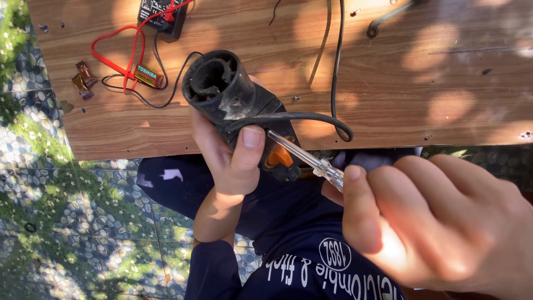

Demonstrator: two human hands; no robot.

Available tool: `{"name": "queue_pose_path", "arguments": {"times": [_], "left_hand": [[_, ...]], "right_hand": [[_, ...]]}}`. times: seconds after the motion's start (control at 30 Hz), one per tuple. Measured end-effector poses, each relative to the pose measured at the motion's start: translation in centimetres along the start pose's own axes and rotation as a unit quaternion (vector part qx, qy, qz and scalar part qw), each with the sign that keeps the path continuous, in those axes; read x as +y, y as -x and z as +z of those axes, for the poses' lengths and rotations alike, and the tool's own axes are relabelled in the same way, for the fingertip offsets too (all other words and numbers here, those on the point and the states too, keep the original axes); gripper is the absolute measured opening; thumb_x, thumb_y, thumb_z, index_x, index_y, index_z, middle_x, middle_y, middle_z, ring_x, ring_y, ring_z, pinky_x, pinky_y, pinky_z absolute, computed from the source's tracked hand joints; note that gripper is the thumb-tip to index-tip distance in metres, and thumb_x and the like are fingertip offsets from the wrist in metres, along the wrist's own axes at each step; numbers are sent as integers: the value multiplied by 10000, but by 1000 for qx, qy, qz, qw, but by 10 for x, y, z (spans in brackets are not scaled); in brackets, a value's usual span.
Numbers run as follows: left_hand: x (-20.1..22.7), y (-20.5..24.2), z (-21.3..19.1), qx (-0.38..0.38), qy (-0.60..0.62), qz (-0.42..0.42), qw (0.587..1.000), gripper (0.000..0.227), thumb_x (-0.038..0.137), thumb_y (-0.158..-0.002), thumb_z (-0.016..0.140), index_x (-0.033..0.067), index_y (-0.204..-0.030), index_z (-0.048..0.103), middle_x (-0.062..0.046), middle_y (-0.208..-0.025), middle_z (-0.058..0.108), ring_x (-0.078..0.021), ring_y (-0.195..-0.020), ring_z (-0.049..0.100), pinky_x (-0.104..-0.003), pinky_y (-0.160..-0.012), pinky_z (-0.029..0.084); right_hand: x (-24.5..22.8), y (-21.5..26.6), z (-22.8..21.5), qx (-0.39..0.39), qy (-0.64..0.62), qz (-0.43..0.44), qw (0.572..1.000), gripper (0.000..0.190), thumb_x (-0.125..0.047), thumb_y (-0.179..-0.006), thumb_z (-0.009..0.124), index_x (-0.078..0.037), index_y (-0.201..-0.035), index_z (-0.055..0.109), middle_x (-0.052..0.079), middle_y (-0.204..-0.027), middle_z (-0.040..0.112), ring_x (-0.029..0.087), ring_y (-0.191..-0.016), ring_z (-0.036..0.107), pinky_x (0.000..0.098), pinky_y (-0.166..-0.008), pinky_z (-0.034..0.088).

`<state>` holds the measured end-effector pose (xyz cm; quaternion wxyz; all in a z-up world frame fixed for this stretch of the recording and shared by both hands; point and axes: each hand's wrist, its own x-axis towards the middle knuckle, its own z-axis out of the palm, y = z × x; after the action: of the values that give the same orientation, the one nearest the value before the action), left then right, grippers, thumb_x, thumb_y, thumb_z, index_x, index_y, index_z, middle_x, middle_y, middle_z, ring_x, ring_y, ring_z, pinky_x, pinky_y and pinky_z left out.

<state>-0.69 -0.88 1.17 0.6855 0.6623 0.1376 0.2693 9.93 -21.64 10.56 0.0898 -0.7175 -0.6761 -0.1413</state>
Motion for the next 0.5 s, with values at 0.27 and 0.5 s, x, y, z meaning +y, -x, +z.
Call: {"name": "queue_pose_path", "arguments": {"times": [0.27,0.5], "left_hand": [[-6,-2,-3,14,-3,39,999,669,178,-968,625,117,-1558,316,-155,-1354,561,-219,-1084,573,-353,-1031,502],[3,-3,2,17,54,-12,998,619,265,-975,634,112,-1518,378,-164,-1324,581,-228,-1083,569,-367,-1008,487]], "right_hand": [[-7,-9,6,-26,-335,330,882,257,-134,-855,823,5,-876,608,26,-516,597,207,-282,475,399,-323,361],[-8,-14,-11,-37,-44,62,996,141,61,-913,775,-29,-909,667,124,-773,653,163,-534,584,269,-403,394]]}}
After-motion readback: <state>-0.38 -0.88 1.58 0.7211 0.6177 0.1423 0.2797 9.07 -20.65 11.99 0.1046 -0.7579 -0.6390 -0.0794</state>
